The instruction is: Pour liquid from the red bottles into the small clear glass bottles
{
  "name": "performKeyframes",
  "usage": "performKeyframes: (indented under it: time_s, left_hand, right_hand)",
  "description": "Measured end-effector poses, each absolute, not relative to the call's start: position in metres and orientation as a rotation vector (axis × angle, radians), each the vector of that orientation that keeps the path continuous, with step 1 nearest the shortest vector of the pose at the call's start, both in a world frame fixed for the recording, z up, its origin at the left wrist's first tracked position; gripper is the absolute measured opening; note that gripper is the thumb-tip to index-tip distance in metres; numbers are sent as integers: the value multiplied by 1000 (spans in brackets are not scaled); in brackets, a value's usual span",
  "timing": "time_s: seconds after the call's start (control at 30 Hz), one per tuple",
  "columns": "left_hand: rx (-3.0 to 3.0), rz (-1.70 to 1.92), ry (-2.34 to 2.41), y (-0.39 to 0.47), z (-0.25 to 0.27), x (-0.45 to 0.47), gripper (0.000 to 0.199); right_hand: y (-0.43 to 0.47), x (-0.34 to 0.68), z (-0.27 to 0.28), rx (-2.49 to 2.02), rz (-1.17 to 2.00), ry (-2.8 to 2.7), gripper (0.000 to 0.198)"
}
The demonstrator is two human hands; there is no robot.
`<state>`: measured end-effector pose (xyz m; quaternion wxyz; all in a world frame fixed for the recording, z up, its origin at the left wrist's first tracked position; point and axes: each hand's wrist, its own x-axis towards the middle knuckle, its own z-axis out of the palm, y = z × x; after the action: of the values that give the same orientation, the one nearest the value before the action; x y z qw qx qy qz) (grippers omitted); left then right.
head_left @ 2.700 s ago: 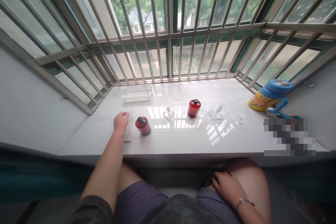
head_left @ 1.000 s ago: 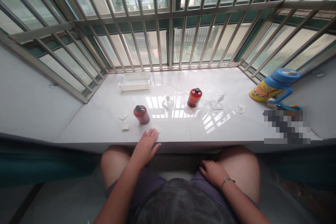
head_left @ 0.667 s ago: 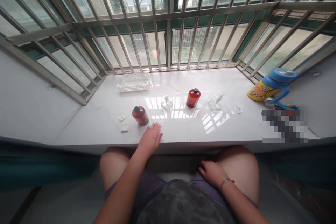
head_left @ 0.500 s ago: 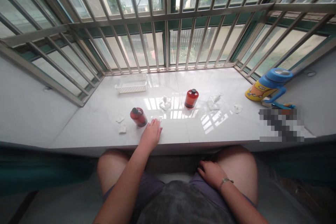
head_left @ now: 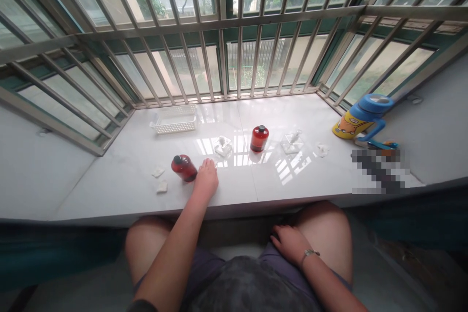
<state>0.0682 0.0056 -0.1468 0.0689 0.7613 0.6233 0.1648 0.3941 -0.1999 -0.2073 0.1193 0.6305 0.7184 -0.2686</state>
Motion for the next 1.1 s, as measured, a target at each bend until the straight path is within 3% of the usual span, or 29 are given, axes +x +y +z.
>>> performKeyframes:
  time_s: [0.47,1.1]
  left_hand:
    - [2200,380,1913,-25,-146,131,59]
    - [2326,143,1600,-9,-118,307,63]
  right_hand:
    - [-197,393,-202,1833,-797,2099,34]
    - [-200,390,-202,1872,-779,2105,30]
